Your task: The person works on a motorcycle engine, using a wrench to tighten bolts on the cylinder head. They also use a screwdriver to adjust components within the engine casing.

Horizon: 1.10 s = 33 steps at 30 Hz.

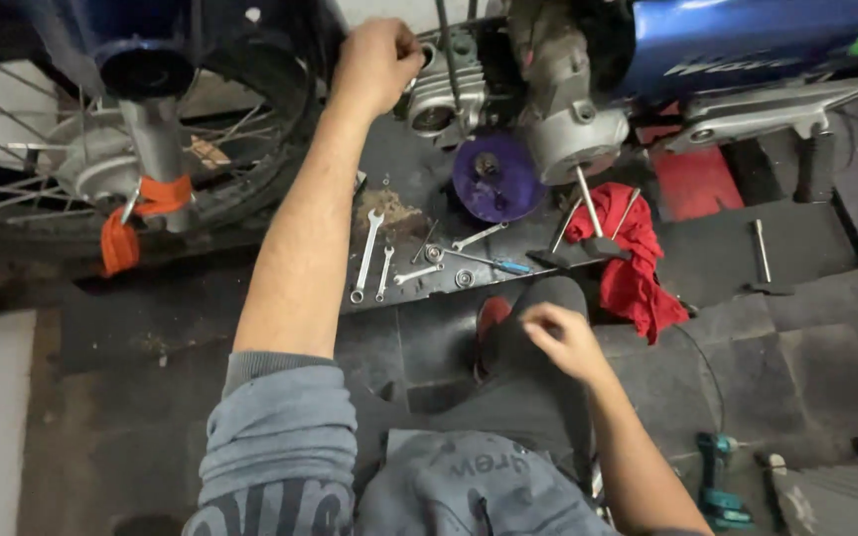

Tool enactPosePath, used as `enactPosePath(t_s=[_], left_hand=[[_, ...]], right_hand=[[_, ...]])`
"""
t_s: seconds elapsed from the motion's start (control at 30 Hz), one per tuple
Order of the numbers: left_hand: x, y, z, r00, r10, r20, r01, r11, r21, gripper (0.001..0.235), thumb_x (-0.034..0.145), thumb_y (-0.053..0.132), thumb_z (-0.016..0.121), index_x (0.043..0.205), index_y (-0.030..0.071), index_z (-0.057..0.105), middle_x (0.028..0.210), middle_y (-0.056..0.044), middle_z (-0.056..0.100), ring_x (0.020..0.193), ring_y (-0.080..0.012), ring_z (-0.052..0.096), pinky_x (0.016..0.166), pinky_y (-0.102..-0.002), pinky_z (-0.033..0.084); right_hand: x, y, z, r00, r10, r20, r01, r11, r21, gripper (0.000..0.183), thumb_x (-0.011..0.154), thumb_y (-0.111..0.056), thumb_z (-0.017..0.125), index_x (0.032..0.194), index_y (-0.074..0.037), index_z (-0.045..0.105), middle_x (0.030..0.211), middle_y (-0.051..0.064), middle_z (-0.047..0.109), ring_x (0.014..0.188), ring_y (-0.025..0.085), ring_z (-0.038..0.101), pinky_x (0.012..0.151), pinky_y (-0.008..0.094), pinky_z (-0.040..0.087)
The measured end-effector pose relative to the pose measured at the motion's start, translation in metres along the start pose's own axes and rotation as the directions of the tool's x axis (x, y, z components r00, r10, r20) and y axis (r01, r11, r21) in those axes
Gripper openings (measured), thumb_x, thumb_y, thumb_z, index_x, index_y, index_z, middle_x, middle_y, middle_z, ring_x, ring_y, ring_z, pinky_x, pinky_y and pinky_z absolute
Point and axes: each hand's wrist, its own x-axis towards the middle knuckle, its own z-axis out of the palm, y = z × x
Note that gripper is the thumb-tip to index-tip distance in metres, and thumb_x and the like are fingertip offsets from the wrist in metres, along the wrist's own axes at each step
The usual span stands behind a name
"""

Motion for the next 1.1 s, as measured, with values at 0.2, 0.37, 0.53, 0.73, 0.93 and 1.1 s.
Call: enactPosePath(t_s=[0.2,0.37,0.53,0.73,0.93,1.1], left_hand=[[0.004,0.001,0.002,0.999,-0.033,0.028,0.035,0.998,-0.047,0.017,0.084,0.021,0.078,0.087,0.005,0.073,0.078,-0.015,0.073,0.072,-0.0316,0.073,0.064,-0.045,0.055],[-0.002,-0.017,0.017,0.999,-0.038,-0.002,0.038,0.999,-0.013,0.021,0.086,0.024,0.078,0.087,0.004,0.072,0.077,-0.016,0.073,0.070,-0.0327,0.071,0.062,-0.046,0.052],[-0.001,0.011,-0.008,0.999,-0.052,0.015,0.054,0.988,-0.143,0.022,0.089,0.020,0.078,0.097,0.003,0.067,0.091,-0.015,0.074,0.088,-0.0326,0.073,0.077,-0.045,0.056],[-0.114,0.111,-0.086,0.991,-0.083,-0.105,0.053,0.965,-0.258,0.033,0.098,0.015,0.070,0.129,0.004,0.063,0.131,-0.018,0.065,0.127,-0.0378,0.062,0.105,-0.042,0.050],[-0.289,0.030,-0.026,0.836,-0.494,-0.238,0.322,0.793,-0.517,0.011,0.098,0.010,0.067,0.106,0.004,0.070,0.098,-0.009,0.075,0.082,-0.0211,0.072,0.077,-0.030,0.057],[-0.305,0.006,0.006,0.849,-0.523,-0.079,0.435,0.775,-0.458,0.015,0.097,0.017,0.068,0.106,0.005,0.071,0.090,-0.011,0.077,0.079,-0.0219,0.076,0.071,-0.032,0.059]], right_hand=[[0.100,-0.009,0.071,0.966,-0.007,0.257,0.105,0.923,-0.370,0.020,0.091,-0.028,0.072,0.095,-0.008,0.070,0.090,0.012,0.073,0.084,0.032,0.072,0.073,0.043,0.055],[0.174,0.007,0.158,0.909,-0.138,0.394,0.332,0.811,-0.482,0.019,0.082,-0.026,0.072,0.091,-0.010,0.071,0.085,0.014,0.073,0.080,0.036,0.071,0.067,0.049,0.055],[0.205,0.084,0.229,0.881,-0.057,0.470,0.408,0.596,-0.692,0.015,0.087,-0.022,0.065,0.082,-0.010,0.073,0.078,0.016,0.073,0.073,0.034,0.073,0.063,0.049,0.057],[0.208,-0.026,0.169,0.866,-0.141,0.479,0.451,0.635,-0.628,0.018,0.086,-0.023,0.066,0.089,-0.006,0.068,0.082,0.016,0.073,0.070,0.036,0.072,0.060,0.049,0.055],[0.216,-0.098,0.050,0.932,-0.291,-0.215,0.284,0.957,-0.062,0.023,0.090,-0.006,0.062,0.112,-0.003,0.064,0.093,0.010,0.061,0.078,0.026,0.061,0.069,0.038,0.052],[0.279,-0.145,0.005,0.929,0.065,-0.364,0.151,0.832,0.534,0.012,0.105,-0.013,0.057,0.114,-0.005,0.059,0.080,0.001,0.056,0.060,0.012,0.054,0.053,0.029,0.047]])
